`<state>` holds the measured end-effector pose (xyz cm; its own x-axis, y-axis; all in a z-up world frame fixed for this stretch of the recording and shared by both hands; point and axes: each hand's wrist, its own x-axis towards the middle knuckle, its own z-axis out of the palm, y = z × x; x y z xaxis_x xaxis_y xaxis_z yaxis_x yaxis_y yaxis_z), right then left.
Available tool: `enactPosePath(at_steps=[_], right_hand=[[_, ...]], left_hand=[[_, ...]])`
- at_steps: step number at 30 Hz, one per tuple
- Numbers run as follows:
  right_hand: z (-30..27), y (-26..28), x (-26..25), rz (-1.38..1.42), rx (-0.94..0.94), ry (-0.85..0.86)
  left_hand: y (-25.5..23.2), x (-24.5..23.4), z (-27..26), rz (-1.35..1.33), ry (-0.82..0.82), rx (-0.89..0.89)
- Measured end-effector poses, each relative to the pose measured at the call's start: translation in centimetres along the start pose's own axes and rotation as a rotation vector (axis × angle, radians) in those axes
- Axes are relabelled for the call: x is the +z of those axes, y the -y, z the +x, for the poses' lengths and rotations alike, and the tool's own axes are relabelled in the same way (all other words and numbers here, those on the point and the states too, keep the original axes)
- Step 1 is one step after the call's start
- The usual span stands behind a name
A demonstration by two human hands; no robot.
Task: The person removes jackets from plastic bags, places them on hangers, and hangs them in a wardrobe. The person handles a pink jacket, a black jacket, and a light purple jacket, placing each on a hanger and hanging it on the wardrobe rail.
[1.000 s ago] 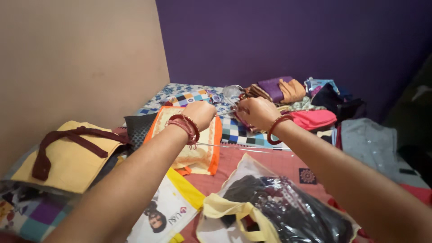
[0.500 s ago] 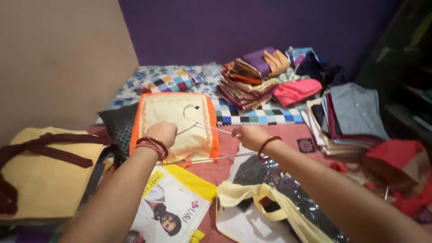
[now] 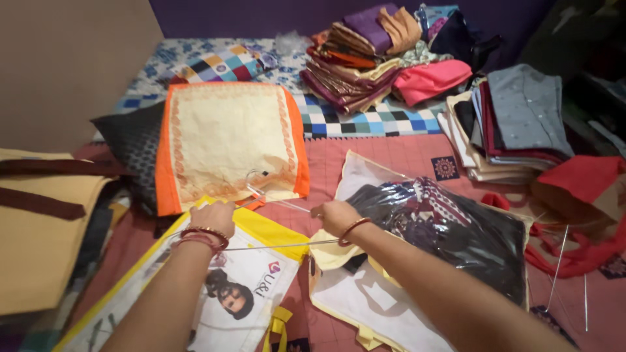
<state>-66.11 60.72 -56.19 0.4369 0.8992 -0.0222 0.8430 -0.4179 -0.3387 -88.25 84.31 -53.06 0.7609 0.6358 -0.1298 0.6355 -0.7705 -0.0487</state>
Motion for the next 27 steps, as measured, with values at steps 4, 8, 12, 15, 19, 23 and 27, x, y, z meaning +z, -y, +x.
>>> enactPosePath(at_steps=[4,8,12,15,19,23,27], right_hand=[[0.6,-0.2,5.3,0.084,-0.033,-0.022],[1.0,1.1,9.6,0.093,0.042,0.031],[0.4,3.2,9.7,0.065,0.09,0.153],[-0.9,3.9,8.7,0.257,0.267,0.284],[-1.9,1.7,7.9,0.136,0.085,-0.039],[-5.4,-2.9,4.7,0.094,0.098,-0.104],[-10.3,-7.8,-0.1,0.055,0.24,-0.028]], left_hand=[[0.6,2.5,-0.6,0.032,0.094,-0.056],[0.0,3.8,-1.4,0.057,0.163,-0.077],[-1.8,4.3,-1.9,0.008,0.191,0.029],[-3.9,4.8,-1.9,-0.022,0.169,0.124],[-6.9,5.1,-0.6,-0.092,0.106,0.261],[-11.5,4.6,0.8,-0.161,0.103,0.378],[-17.2,3.1,1.3,-0.194,0.13,0.483]])
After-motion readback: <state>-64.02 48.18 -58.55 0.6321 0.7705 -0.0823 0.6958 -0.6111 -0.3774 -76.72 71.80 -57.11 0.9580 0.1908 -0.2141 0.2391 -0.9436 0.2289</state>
